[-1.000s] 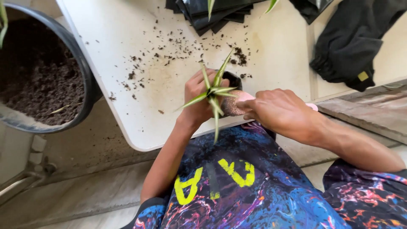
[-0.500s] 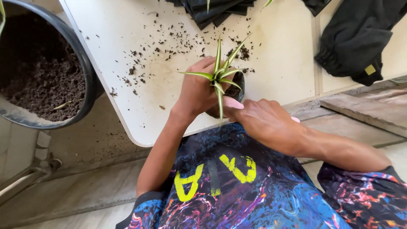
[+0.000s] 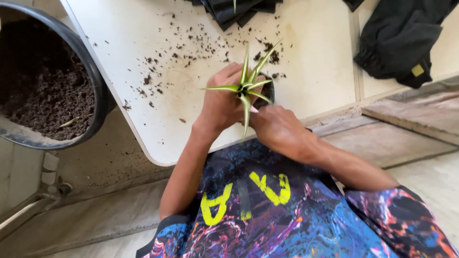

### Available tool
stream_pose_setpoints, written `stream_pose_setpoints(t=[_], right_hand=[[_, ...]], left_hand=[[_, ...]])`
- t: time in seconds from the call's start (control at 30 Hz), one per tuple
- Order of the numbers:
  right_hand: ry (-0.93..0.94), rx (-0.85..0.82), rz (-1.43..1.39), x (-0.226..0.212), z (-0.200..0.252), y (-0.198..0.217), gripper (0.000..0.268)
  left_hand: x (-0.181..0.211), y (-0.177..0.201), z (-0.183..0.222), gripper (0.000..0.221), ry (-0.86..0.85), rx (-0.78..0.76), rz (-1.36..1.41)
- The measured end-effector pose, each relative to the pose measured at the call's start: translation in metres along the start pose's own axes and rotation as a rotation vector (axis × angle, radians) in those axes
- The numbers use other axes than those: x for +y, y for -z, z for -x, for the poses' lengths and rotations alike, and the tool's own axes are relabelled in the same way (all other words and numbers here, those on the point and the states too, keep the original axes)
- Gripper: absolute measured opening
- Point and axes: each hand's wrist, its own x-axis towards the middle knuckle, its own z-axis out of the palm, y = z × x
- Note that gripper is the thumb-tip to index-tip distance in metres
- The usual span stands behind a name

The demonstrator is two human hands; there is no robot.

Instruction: Planting spider plants into small plastic bags by filling them with soil using a small scoop.

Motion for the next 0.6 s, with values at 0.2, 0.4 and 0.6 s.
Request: stream_pose_setpoints(t=[0.2,0.4,0.6], right_hand=[[0.142,-0.081,0.195,-0.008,0.034,0.026,0.039],[0.065,-0.125,0.369,0.011,0.037,0.041,0.042],[0.097,0.026,0.601,0.032,0.026,0.042,0.035]], left_hand=[[-0.012,-0.002,0.011,0.021,0.036,-0.001,0.024],[-0.004,-0.001,0.009,0.017,0.046,0.022,0.059],[-0.004,-0.001,0.011,0.01,0.035,0.014,0.055]])
